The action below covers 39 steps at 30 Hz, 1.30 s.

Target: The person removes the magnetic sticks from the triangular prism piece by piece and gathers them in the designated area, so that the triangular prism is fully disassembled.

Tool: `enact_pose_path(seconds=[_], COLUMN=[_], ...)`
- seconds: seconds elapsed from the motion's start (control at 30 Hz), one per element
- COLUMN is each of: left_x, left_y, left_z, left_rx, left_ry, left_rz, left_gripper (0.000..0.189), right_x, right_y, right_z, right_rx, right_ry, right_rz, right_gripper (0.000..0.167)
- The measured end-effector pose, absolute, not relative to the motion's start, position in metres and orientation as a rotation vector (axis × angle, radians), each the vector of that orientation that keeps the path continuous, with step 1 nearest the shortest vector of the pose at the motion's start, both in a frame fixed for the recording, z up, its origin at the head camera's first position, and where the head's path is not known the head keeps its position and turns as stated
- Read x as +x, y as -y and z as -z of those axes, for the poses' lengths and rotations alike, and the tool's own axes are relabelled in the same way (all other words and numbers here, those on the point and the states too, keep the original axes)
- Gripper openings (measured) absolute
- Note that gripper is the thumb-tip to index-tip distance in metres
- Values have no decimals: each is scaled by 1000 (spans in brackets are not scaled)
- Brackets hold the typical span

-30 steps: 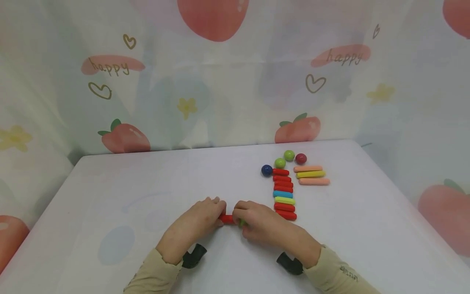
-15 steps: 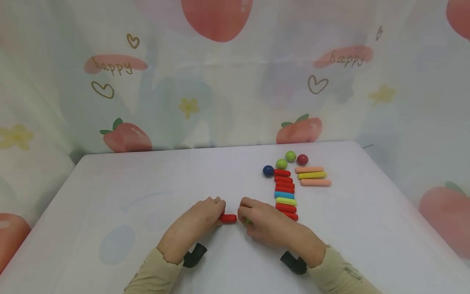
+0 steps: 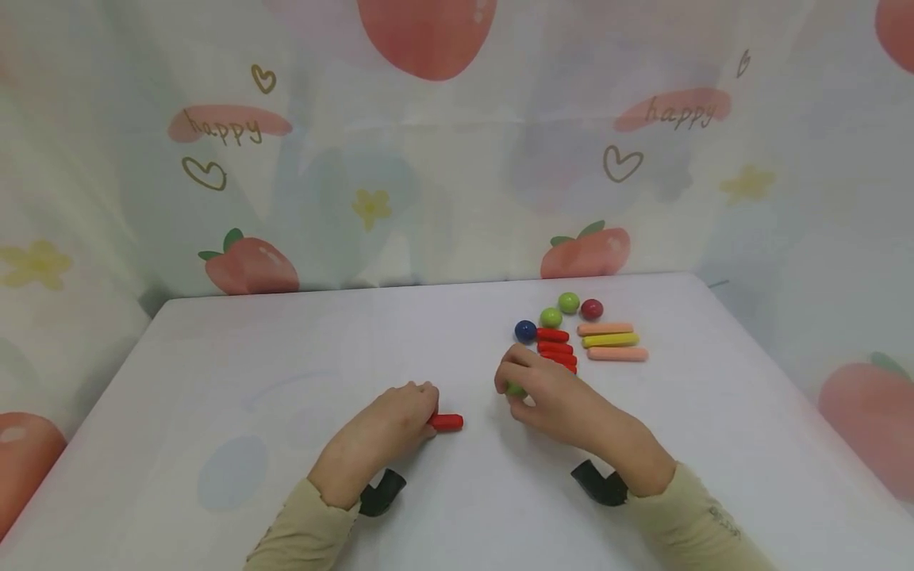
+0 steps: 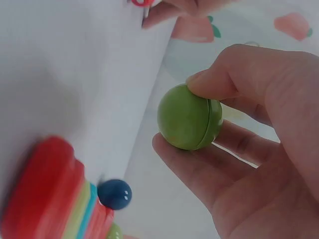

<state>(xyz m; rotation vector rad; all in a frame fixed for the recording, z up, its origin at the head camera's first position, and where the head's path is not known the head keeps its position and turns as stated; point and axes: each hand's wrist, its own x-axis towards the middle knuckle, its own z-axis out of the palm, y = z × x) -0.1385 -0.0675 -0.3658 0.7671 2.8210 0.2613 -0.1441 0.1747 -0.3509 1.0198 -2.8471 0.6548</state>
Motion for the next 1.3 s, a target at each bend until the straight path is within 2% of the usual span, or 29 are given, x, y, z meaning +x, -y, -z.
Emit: enact_pose_path(seconds=[0.77, 1.3], left_x=[-136, -135], left_y=[67, 69], left_z=[365, 367], left_rx=[776, 795], left_ry=[-2840, -2859], left_rz=[-275, -274], left_gripper=[23, 24], right_x=[-178, -221], right_y=[-213, -213], right_z=[332, 330], right_rx=[907, 749], right_ry=[2734, 2885], right_rz=[-479, -377], right_gripper=[22, 23])
